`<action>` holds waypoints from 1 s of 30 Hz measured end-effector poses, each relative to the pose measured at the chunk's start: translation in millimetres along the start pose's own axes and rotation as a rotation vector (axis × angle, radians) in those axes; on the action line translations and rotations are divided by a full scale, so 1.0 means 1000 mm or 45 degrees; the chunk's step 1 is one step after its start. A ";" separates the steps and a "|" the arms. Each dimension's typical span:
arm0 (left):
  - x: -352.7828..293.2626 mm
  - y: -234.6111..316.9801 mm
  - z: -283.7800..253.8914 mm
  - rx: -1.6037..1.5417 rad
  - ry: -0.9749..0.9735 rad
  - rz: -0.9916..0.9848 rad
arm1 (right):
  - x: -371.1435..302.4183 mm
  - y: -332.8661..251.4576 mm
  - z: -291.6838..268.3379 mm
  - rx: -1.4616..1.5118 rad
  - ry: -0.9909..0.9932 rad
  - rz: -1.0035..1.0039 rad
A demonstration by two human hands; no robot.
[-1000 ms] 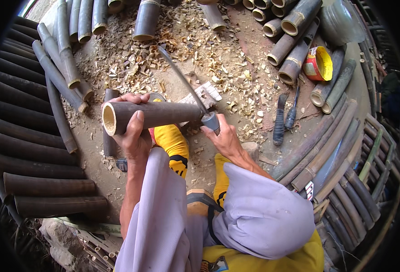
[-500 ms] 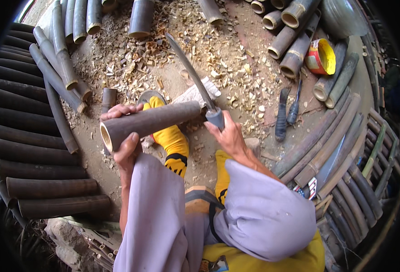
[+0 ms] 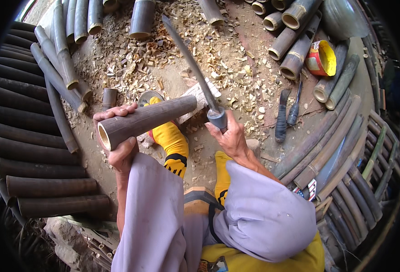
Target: The person sits on the ground and uses a hand saw to cut a bamboo pole into smaller sections. They then use a knife to smooth the cut edges and a tape measure to measure the length of the bamboo pieces.
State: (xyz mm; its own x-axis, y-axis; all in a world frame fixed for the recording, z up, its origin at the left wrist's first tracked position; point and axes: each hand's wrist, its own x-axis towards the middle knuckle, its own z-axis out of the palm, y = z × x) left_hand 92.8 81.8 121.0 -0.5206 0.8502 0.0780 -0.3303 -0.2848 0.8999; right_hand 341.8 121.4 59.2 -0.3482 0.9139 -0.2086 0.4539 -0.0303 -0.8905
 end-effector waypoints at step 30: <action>-0.004 0.015 -0.009 -0.094 -0.170 -0.142 | 0.005 0.001 0.009 0.119 0.118 -0.264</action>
State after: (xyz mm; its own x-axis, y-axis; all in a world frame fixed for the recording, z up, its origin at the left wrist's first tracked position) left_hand 83.3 69.9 130.7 -0.3700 0.9282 0.0399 -0.4398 -0.2129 0.8725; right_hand 332.8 122.3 53.9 -0.3477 0.9375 0.0167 0.3009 0.1284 -0.9450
